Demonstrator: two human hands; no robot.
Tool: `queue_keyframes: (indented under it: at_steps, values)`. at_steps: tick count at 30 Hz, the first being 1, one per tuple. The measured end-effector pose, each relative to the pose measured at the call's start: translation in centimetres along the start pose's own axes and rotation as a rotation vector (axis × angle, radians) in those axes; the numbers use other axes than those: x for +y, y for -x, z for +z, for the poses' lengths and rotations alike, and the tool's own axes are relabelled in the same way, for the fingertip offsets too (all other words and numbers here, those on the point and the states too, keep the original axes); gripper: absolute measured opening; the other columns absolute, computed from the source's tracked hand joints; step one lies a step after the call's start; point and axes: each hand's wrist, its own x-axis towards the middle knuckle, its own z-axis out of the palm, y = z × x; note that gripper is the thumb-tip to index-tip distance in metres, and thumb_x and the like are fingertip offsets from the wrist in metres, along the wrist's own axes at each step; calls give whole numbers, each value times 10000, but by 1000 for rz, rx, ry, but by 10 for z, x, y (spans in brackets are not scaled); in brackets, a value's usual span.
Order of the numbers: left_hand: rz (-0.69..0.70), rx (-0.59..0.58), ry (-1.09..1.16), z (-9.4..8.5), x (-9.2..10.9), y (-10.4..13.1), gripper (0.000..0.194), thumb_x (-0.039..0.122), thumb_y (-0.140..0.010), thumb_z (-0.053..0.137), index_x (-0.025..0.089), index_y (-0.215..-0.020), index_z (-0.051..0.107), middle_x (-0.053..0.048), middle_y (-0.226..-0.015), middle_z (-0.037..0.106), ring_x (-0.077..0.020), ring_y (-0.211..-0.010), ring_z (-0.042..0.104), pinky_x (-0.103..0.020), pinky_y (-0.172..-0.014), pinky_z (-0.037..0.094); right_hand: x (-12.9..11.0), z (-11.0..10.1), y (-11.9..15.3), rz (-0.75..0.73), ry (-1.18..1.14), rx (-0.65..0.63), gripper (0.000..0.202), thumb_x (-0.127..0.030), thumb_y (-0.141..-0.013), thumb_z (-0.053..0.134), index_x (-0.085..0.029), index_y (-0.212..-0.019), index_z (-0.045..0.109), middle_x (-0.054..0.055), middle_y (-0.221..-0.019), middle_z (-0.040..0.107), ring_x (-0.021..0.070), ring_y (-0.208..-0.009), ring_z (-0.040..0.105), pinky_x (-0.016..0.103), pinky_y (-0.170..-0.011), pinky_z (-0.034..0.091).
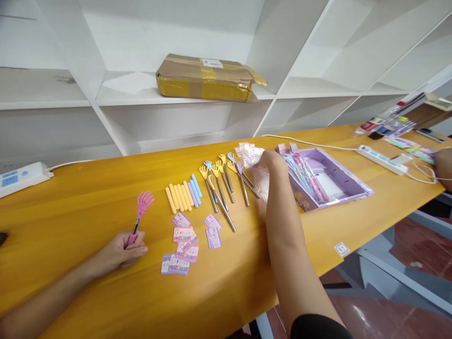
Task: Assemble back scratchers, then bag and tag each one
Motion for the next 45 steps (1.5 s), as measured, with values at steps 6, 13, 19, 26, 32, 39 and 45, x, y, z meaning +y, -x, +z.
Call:
queue_keyframes:
  at_steps: [6, 13, 19, 26, 32, 39, 45]
  values:
    - [-4, -27, 7, -4, -3, 0, 591, 521, -900, 732, 235, -716, 248, 127, -557, 253, -41, -435, 213, -179, -420, 193, 4, -42, 19, 65, 45, -52, 325, -204, -810, 807, 34, -1031, 782, 298, -1019, 714, 201, -878, 638, 342, -742, 372]
    - [47, 2, 191, -2, 0, -1, 427, 465, -918, 729, 224, -841, 385, 117, -622, 295, -36, -465, 167, -164, -411, 185, -21, -100, 82, -82, -165, 67, 281, -272, -1001, 569, -114, -1111, 774, 151, -987, 747, 106, -749, 595, 291, -721, 396]
    - [190, 28, 302, 0, 2, -3, 640, 422, -937, 707, 435, -1404, 269, 64, -919, 520, -11, -473, 179, -146, -424, 206, -102, -99, 151, -641, -777, -152, 298, -415, -1007, 615, -194, -1169, 731, -14, -687, 612, 70, -529, 481, 210, -517, 372]
    - [194, -129, 104, -11, -15, -6, 805, 866, -749, 642, 244, -1256, 577, 42, -833, 464, -34, -514, 179, -201, -451, 182, -213, -14, 195, -815, -1313, -339, 287, -390, -1020, 553, -194, -1205, 651, -8, -819, 647, 75, -533, 479, 233, -520, 406]
    - [165, -77, -320, -6, 3, 2, 682, 764, -794, 697, 193, -1165, 724, -7, -853, 514, -129, -696, 413, -252, -631, 362, -232, 22, 208, -714, -1440, -184, 356, -435, -1003, 569, -230, -1293, 590, 39, -1002, 687, 148, -753, 595, 280, -666, 490]
    - [110, 44, -180, -2, 0, -1, 467, 623, -913, 655, 171, -1025, 691, 65, -595, 427, -104, -506, 378, -242, -534, 329, -239, 42, 199, -492, -1771, -266, 302, -348, -920, 563, -237, -1201, 557, 17, -991, 612, 115, -746, 576, 254, -663, 465]
    - [164, 36, -82, -3, -4, -1, 405, 559, -933, 673, 159, -993, 665, 71, -591, 447, -84, -472, 383, -225, -486, 336, -249, 68, 224, -361, -1722, -944, 303, -285, -798, 606, -197, -1082, 545, -32, -700, 620, 118, -583, 554, 224, -539, 398]
